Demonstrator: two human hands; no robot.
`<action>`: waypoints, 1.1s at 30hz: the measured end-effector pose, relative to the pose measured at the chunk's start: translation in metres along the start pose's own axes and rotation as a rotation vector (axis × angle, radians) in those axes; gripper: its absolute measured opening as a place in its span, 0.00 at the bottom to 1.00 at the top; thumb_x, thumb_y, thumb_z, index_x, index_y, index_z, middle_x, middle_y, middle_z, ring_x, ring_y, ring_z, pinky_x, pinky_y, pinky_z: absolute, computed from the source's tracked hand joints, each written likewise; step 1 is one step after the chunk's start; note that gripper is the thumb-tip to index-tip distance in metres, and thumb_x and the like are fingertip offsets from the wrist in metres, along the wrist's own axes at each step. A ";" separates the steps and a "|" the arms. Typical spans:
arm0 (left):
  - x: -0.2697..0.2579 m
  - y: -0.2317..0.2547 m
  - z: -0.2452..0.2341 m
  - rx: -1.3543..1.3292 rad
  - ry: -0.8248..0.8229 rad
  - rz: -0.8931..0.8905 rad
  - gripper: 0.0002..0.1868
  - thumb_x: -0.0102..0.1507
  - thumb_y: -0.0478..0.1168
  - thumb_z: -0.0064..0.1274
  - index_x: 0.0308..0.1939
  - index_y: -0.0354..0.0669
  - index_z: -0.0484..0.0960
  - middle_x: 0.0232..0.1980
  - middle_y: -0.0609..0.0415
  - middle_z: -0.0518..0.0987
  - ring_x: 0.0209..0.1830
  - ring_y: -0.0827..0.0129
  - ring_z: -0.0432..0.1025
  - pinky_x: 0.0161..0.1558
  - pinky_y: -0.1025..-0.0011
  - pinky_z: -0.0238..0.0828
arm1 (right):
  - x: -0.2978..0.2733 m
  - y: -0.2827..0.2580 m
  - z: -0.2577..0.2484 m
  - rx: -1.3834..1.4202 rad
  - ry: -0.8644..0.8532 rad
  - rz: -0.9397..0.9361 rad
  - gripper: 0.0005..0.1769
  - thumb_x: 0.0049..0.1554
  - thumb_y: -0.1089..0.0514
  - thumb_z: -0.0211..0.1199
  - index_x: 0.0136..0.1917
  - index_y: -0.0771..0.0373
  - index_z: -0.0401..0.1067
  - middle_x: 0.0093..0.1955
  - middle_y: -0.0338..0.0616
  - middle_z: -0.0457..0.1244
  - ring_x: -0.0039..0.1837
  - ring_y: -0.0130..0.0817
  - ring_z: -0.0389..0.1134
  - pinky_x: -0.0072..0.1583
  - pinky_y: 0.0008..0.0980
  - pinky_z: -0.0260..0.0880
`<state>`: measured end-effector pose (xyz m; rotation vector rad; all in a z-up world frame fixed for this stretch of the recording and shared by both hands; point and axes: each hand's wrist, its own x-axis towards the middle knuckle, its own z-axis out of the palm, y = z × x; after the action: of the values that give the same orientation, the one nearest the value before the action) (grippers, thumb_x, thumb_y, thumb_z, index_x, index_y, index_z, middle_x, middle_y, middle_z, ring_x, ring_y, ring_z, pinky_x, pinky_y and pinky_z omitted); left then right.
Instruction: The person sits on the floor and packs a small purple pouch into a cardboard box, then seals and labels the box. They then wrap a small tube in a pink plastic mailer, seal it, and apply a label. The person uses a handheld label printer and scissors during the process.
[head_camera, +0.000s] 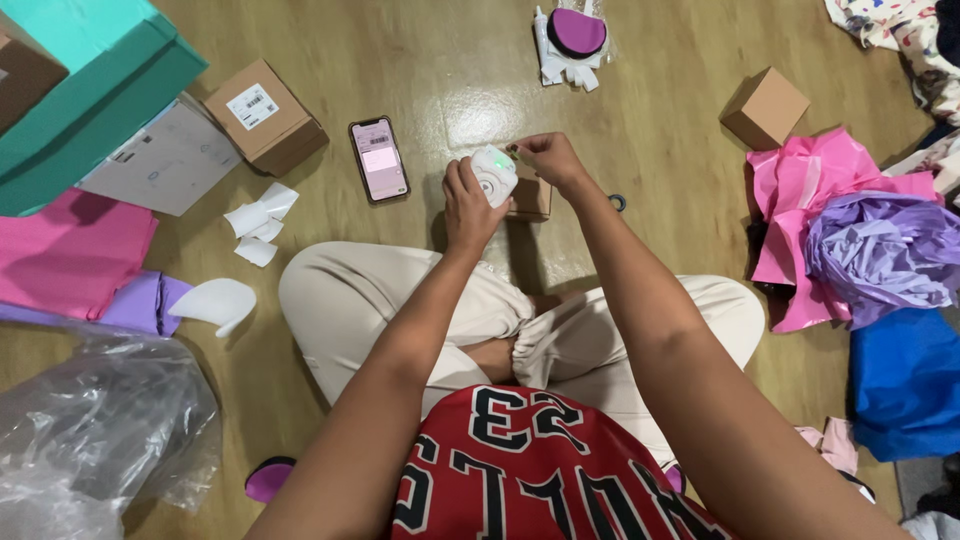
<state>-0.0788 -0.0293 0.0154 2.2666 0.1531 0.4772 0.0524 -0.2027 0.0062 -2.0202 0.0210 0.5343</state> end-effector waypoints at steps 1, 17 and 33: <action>0.000 0.000 -0.001 -0.006 -0.006 -0.006 0.56 0.47 0.44 0.77 0.70 0.34 0.56 0.68 0.35 0.60 0.67 0.37 0.61 0.63 0.50 0.66 | 0.000 0.001 0.002 0.009 -0.012 -0.061 0.09 0.62 0.60 0.65 0.52 0.64 0.82 0.40 0.34 0.70 0.39 0.19 0.62 0.41 0.25 0.64; 0.002 0.001 -0.002 0.043 -0.006 -0.005 0.56 0.46 0.48 0.77 0.69 0.35 0.57 0.67 0.37 0.61 0.65 0.39 0.62 0.60 0.51 0.69 | 0.018 0.009 -0.002 0.079 -0.061 -0.099 0.05 0.57 0.65 0.68 0.47 0.67 0.82 0.41 0.37 0.71 0.40 0.19 0.67 0.42 0.22 0.67; 0.001 -0.005 0.004 0.035 -0.014 0.026 0.55 0.47 0.47 0.76 0.70 0.35 0.57 0.68 0.37 0.62 0.66 0.40 0.63 0.61 0.53 0.70 | 0.019 0.000 -0.010 0.061 -0.088 -0.098 0.05 0.58 0.64 0.68 0.47 0.68 0.81 0.42 0.38 0.72 0.42 0.19 0.69 0.46 0.23 0.70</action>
<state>-0.0760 -0.0279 0.0097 2.3084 0.1262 0.4761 0.0728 -0.2075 0.0030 -1.9258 -0.1134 0.5525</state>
